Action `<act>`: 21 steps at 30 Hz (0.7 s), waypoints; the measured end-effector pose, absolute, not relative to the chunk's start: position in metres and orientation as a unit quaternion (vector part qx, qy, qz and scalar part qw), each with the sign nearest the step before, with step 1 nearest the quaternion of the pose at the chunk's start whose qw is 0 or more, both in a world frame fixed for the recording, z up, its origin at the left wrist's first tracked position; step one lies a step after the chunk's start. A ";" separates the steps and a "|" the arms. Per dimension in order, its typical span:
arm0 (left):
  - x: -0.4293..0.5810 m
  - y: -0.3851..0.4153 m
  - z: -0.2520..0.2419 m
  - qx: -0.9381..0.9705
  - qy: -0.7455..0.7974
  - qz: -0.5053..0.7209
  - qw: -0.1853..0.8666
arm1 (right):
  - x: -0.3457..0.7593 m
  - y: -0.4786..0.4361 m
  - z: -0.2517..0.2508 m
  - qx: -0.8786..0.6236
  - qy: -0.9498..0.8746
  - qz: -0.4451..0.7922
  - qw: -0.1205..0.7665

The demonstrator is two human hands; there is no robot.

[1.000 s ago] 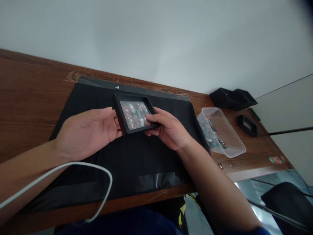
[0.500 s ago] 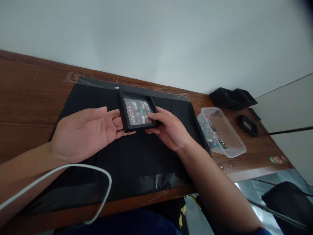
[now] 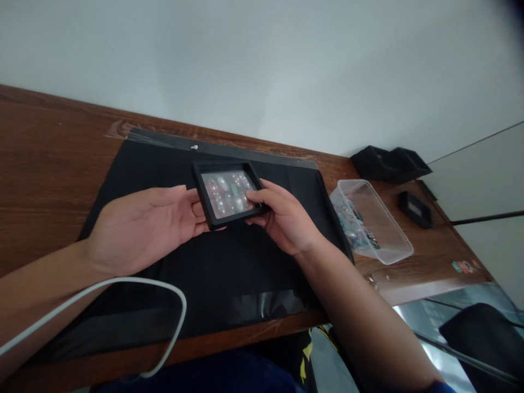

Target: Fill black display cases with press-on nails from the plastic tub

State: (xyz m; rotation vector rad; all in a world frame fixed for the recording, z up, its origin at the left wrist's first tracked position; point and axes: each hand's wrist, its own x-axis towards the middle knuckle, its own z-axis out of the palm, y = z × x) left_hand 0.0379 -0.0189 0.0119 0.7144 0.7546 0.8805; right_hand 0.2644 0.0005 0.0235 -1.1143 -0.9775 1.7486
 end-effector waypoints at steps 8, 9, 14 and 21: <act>0.040 -0.019 0.017 0.322 0.375 0.435 0.752 | 0.262 -0.001 0.021 -0.431 -0.390 0.693 0.427; 0.040 -0.019 0.018 0.320 0.373 0.437 0.754 | 0.262 -0.001 0.021 -0.432 -0.388 0.693 0.428; 0.038 -0.017 0.017 0.302 0.371 0.441 0.760 | 0.261 -0.005 0.024 -0.437 -0.380 0.703 0.414; 0.036 -0.019 0.015 0.288 0.363 0.446 0.766 | 0.260 -0.005 0.024 -0.425 -0.390 0.703 0.417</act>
